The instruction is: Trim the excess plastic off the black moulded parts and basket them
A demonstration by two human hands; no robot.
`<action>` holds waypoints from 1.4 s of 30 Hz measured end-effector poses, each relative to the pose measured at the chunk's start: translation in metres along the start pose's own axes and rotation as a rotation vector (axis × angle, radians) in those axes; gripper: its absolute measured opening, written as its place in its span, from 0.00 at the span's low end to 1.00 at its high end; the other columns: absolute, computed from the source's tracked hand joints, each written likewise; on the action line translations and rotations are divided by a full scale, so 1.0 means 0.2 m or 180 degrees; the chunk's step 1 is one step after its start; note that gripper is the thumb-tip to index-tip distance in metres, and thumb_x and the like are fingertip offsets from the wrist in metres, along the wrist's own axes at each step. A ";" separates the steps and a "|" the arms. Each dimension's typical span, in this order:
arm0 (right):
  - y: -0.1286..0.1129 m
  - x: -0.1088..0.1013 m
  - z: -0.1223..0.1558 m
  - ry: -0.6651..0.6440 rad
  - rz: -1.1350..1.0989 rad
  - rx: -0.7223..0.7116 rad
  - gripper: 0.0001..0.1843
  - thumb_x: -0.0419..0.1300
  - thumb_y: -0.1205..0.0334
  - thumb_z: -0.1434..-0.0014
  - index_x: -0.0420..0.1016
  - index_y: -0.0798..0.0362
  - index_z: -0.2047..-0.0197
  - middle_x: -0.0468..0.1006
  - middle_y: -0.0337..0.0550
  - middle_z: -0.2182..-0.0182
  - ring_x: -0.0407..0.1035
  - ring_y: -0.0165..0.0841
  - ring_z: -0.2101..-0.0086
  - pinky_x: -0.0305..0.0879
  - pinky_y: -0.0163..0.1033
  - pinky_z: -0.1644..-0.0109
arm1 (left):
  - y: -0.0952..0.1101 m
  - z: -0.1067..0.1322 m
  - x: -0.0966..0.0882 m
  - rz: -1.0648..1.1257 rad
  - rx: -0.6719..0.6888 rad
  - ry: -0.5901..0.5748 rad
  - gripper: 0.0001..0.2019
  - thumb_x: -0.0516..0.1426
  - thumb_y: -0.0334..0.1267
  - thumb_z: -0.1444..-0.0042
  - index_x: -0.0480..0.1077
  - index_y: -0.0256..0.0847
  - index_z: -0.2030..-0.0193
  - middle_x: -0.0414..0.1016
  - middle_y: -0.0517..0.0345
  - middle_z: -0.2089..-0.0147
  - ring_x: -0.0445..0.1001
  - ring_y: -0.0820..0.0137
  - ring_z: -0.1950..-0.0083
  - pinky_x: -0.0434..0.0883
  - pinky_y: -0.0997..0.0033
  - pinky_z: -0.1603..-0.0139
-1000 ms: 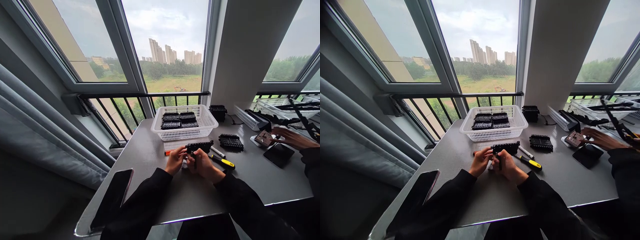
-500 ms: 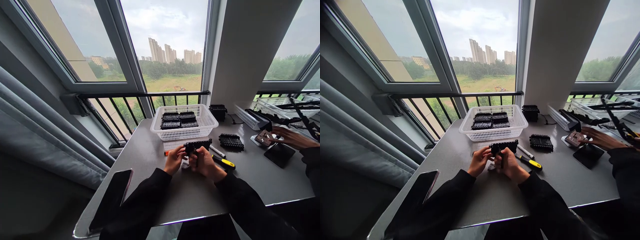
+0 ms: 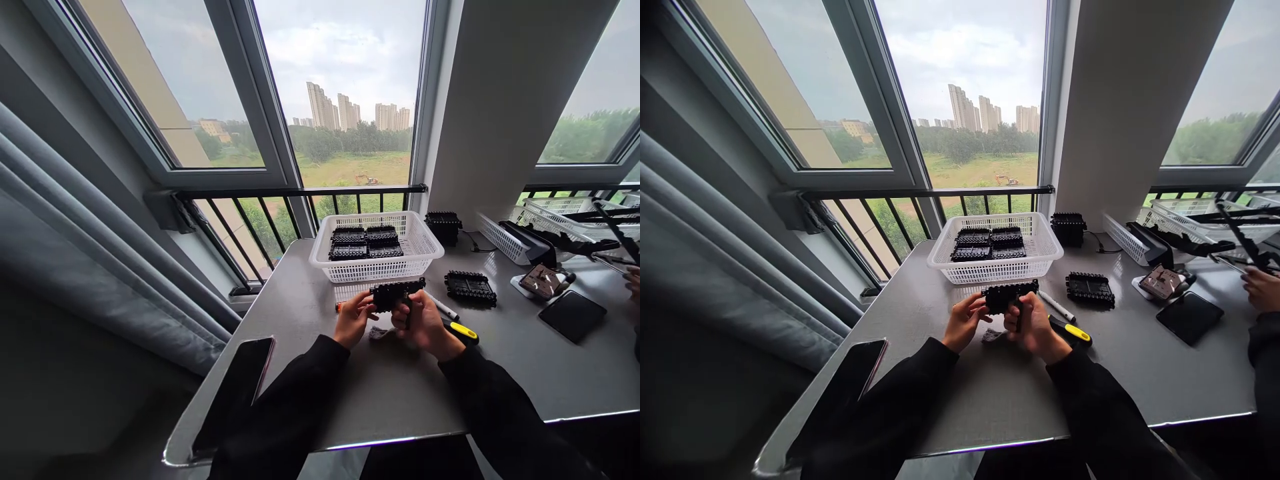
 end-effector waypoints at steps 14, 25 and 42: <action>-0.13 -0.09 0.04 0.0097 -0.0288 -0.0243 0.15 0.51 0.51 0.50 0.52 0.50 0.78 0.54 0.35 0.80 0.48 0.28 0.78 0.47 0.32 0.78 | -0.03 -0.02 -0.08 0.0188 -0.0047 0.0268 0.17 0.62 0.36 0.54 0.73 0.34 0.55 0.78 0.51 0.63 0.78 0.65 0.66 0.82 0.61 0.68; -0.03 -0.04 0.00 0.0066 -0.0062 -0.0124 0.14 0.51 0.51 0.52 0.53 0.50 0.78 0.55 0.35 0.81 0.50 0.28 0.79 0.46 0.32 0.78 | -0.02 -0.01 -0.06 0.0139 0.0083 0.0302 0.18 0.63 0.39 0.53 0.73 0.35 0.54 0.80 0.51 0.62 0.79 0.64 0.66 0.82 0.61 0.68; -0.01 0.08 0.00 -0.0146 0.0707 -0.0660 0.21 0.60 0.43 0.48 0.59 0.51 0.73 0.58 0.34 0.77 0.51 0.26 0.76 0.48 0.31 0.76 | -0.05 -0.01 -0.02 0.0263 -0.0044 0.0247 0.18 0.64 0.40 0.53 0.73 0.36 0.55 0.81 0.50 0.63 0.80 0.65 0.66 0.78 0.64 0.64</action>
Point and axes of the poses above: each hand's wrist, its own z-axis away from the middle knuckle, its own x-axis out of the palm, y = z × x, the point moved 10 cm from there along -z, towards the middle knuckle
